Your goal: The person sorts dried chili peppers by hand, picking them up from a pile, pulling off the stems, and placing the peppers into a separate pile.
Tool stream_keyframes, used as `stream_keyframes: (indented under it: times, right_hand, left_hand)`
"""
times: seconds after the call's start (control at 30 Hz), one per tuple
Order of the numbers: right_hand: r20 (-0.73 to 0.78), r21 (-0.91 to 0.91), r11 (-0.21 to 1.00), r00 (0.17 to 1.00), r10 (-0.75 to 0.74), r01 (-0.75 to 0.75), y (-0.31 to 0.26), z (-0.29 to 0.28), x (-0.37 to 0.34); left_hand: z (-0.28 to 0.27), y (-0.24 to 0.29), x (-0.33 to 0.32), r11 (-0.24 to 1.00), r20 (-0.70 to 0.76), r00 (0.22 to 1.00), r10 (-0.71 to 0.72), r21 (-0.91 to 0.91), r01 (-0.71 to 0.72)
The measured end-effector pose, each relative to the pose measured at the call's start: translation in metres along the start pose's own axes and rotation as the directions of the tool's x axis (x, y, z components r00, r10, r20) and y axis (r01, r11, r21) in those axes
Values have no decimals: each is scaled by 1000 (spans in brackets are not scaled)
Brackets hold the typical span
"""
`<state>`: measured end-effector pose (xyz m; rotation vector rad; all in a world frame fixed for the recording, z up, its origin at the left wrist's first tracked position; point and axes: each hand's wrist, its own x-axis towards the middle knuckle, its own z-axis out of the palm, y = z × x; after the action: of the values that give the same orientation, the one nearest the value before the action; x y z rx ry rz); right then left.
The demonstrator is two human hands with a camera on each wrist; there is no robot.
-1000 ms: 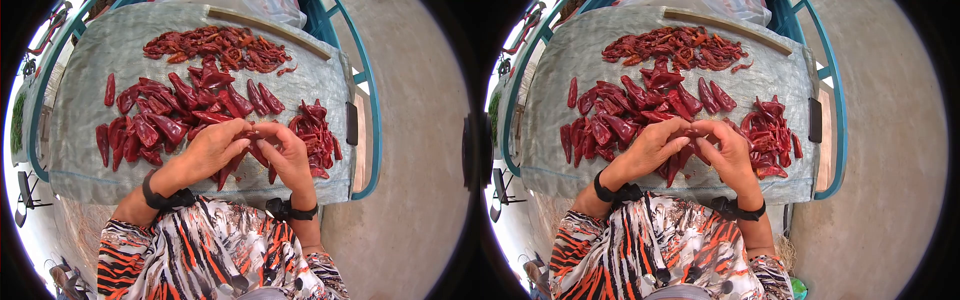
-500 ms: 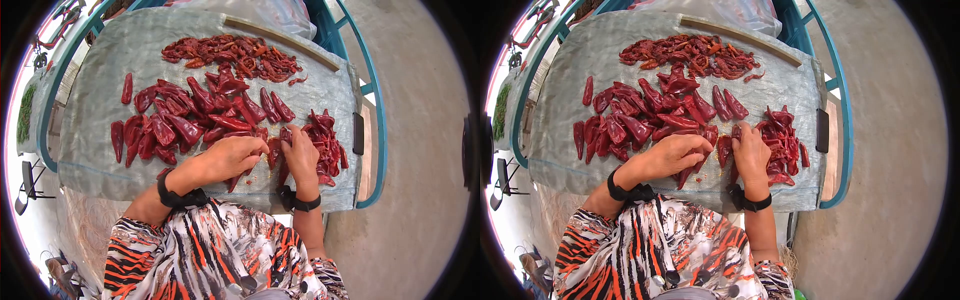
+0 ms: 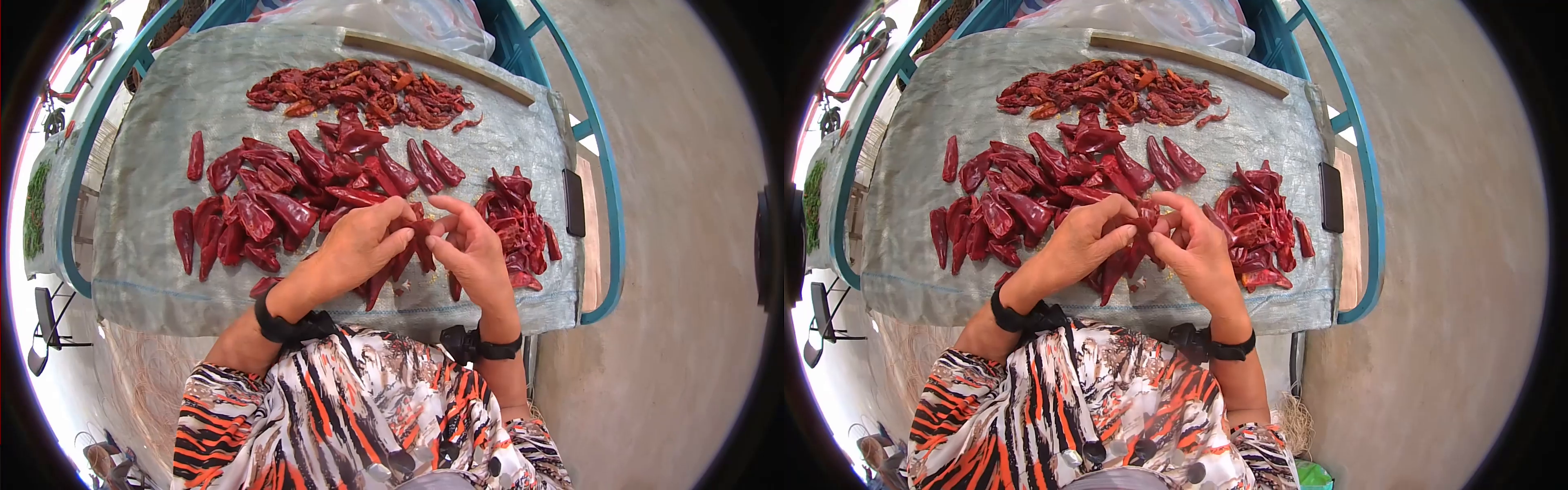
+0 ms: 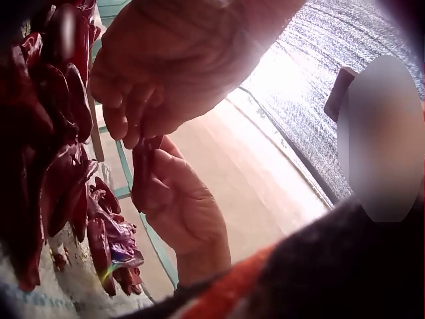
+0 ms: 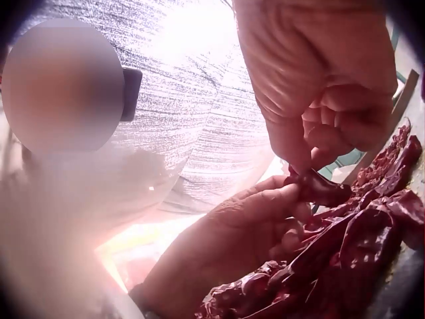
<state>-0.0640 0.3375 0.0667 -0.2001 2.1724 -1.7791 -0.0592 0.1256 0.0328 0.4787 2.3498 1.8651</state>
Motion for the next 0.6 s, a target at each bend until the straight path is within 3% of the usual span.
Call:
stream_keyframes:
  times: [0.07,0.13,0.17,0.27,0.3,0.4,0.43,0.53,0.6]
  right_hand:
    - [-92,-39,997,993,70,-74,-3,-11,-1]
    - [-224,-292,955,974,-23,-44,10,-26,-3]
    - [-251,-593,801,964,-90,-80,9,-32,-10]
    - [-319,-837,440,943,92,-326,4,-32,-22]
    - [-318,-844,425,943,96,-328,11,-33,-24]
    - [-279,-874,438,955,-102,-209,30,-29,-29]
    - [-280,-860,452,960,-29,-237,27,-26,-29]
    - [-280,-896,357,960,10,-265,30,-17,-23]
    - [-278,-853,479,957,-83,-207,37,-19,-23]
  left_hand:
    - [-1,3,-1,999,1,999,-53,10,53]
    - [1,0,-1,999,23,999,-28,24,27]
    - [1,0,0,1000,54,998,-21,12,21]
    - [10,-3,2,999,82,996,-21,-32,24]
    - [14,-4,3,999,83,996,-24,-47,28]
    - [15,-2,4,997,160,984,-75,10,75]
    - [15,-4,5,998,189,980,-66,31,61]
    - [15,-10,6,997,255,967,-23,71,5]
    - [17,-13,5,998,265,964,33,50,-48]
